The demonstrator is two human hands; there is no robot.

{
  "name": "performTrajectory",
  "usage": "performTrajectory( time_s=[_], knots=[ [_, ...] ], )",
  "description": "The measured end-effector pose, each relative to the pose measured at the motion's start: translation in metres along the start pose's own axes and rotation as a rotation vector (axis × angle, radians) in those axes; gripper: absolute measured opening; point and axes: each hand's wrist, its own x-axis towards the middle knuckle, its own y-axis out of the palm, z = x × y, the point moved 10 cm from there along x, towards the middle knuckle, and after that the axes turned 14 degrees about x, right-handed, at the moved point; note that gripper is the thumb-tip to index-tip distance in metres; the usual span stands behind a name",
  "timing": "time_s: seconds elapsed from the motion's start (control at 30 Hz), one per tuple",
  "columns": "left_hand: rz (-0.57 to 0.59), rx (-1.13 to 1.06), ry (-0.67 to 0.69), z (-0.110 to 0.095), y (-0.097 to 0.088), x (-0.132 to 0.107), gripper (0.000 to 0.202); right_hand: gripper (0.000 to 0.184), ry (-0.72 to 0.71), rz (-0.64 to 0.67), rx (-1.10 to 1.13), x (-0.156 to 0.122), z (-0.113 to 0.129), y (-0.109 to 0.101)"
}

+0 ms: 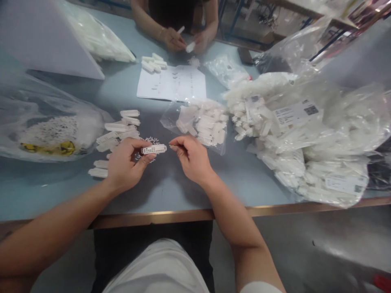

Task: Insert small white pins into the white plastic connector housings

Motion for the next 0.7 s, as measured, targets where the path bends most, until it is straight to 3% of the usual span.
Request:
performTrajectory(
  time_s=[0.13,0.43,0.7],
  knots=[
    [-0.053,0.042,0.041,-0.006,-0.005,-0.001,0.027,0.014,-0.131,0.060,-0.119,-0.004,0.013,0.010],
    [-0.126,0.148,0.093,-0.013,-0.011,-0.005,0.031,0.015,-0.186,0.010,-0.211,-0.012,0.017,0.016],
    [-0.079,0.124,0.019,-0.007,-0.008,-0.005,0.035,0.024,-0.259,0.039,-0.234,-0.017,0.021,0.022]
  ],
)
